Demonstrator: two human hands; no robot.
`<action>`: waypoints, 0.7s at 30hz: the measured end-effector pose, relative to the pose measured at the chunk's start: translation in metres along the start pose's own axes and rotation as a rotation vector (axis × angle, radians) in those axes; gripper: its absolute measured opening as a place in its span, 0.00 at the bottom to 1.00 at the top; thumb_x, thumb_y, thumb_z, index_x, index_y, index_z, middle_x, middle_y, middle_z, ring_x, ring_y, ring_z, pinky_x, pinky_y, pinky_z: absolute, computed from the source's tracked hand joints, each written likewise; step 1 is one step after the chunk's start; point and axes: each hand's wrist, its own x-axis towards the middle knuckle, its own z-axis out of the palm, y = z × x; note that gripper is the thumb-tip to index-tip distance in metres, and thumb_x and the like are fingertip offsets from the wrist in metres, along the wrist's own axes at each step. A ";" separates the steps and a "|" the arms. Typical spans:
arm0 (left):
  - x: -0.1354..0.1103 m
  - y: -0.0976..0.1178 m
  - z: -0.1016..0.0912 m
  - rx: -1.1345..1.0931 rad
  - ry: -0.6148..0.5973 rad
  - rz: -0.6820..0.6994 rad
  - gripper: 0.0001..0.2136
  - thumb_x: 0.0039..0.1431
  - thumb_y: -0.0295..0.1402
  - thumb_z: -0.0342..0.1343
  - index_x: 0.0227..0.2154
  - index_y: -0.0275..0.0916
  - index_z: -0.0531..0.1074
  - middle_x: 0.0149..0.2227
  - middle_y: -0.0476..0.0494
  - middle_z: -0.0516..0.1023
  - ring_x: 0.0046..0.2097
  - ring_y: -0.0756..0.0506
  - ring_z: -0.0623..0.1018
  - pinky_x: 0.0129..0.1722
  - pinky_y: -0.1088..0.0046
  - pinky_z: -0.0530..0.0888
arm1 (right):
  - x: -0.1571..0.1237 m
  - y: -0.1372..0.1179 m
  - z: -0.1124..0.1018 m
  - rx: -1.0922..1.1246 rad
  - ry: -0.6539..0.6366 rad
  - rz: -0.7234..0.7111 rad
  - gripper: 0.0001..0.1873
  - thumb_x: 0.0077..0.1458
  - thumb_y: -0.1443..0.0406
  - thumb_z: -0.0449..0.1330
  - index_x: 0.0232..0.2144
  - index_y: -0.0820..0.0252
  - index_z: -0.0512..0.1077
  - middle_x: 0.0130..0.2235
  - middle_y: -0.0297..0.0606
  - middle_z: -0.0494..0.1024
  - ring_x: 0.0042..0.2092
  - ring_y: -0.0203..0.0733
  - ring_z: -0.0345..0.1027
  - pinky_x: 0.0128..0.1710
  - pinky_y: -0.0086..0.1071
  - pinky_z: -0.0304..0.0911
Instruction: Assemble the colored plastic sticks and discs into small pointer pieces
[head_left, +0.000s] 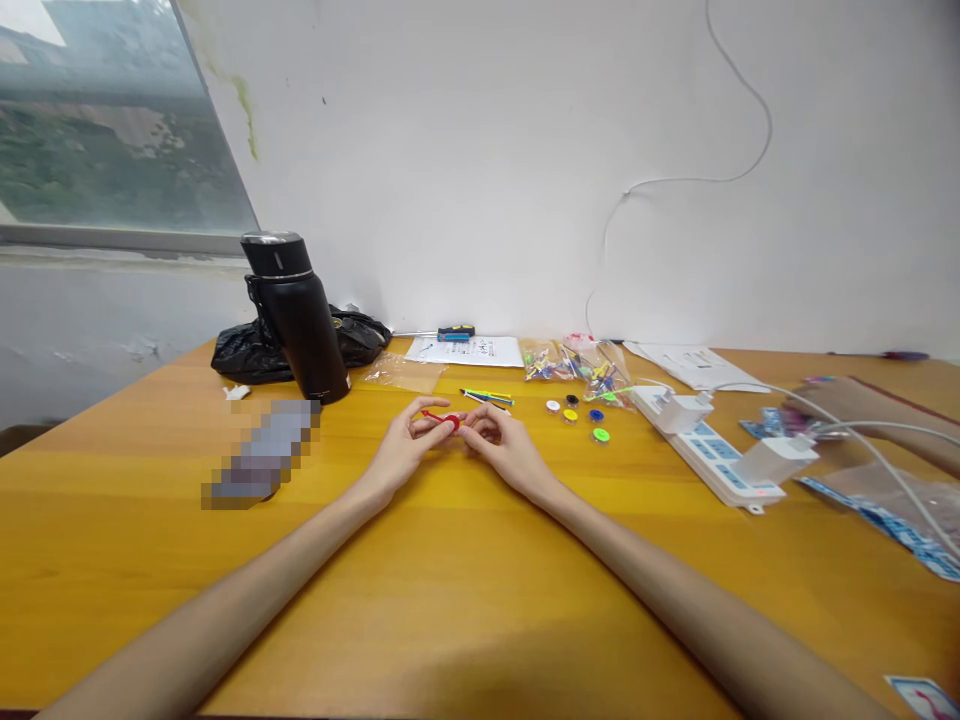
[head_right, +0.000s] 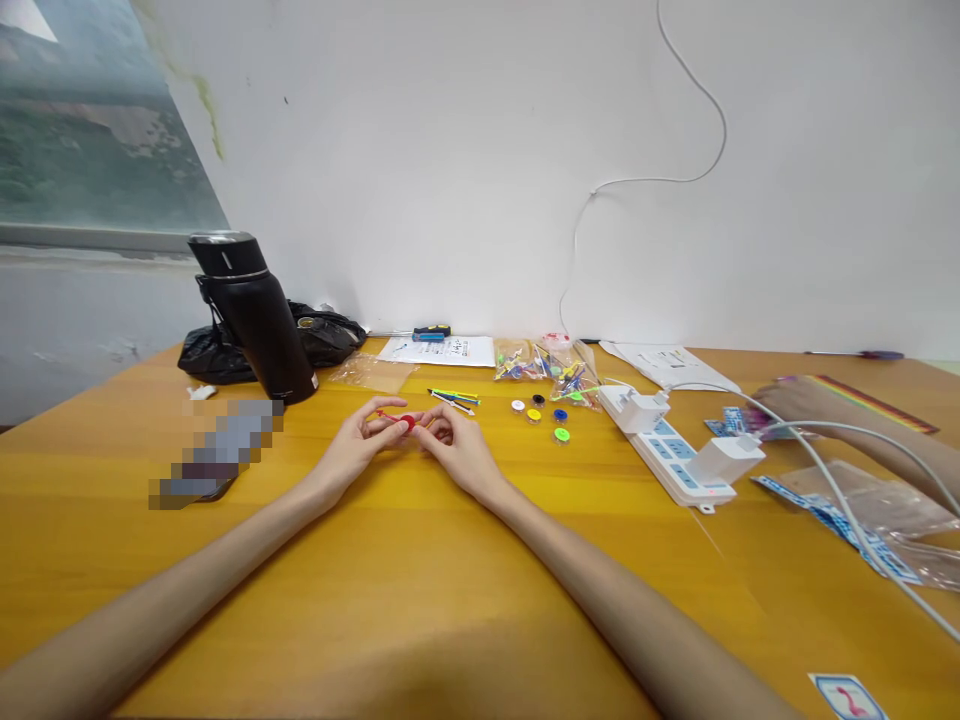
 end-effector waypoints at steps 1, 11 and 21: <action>0.001 0.000 0.000 -0.017 0.022 -0.005 0.23 0.53 0.43 0.67 0.48 0.40 0.68 0.47 0.37 0.83 0.46 0.43 0.82 0.51 0.62 0.74 | 0.000 0.000 0.000 0.018 -0.021 0.013 0.16 0.62 0.51 0.58 0.37 0.58 0.69 0.29 0.33 0.75 0.32 0.38 0.71 0.37 0.31 0.67; 0.003 -0.002 -0.003 -0.028 0.043 0.062 0.17 0.58 0.44 0.62 0.43 0.39 0.69 0.50 0.36 0.81 0.38 0.48 0.80 0.42 0.71 0.76 | -0.005 -0.008 0.001 0.032 -0.289 0.027 0.20 0.65 0.51 0.55 0.32 0.61 0.73 0.29 0.36 0.76 0.33 0.37 0.69 0.37 0.29 0.65; 0.006 -0.011 -0.006 0.058 -0.032 0.026 0.17 0.61 0.46 0.58 0.45 0.38 0.72 0.51 0.38 0.78 0.45 0.43 0.79 0.43 0.67 0.77 | 0.006 0.002 -0.008 0.116 -0.020 -0.018 0.19 0.66 0.52 0.54 0.37 0.60 0.74 0.28 0.33 0.72 0.29 0.35 0.64 0.33 0.28 0.61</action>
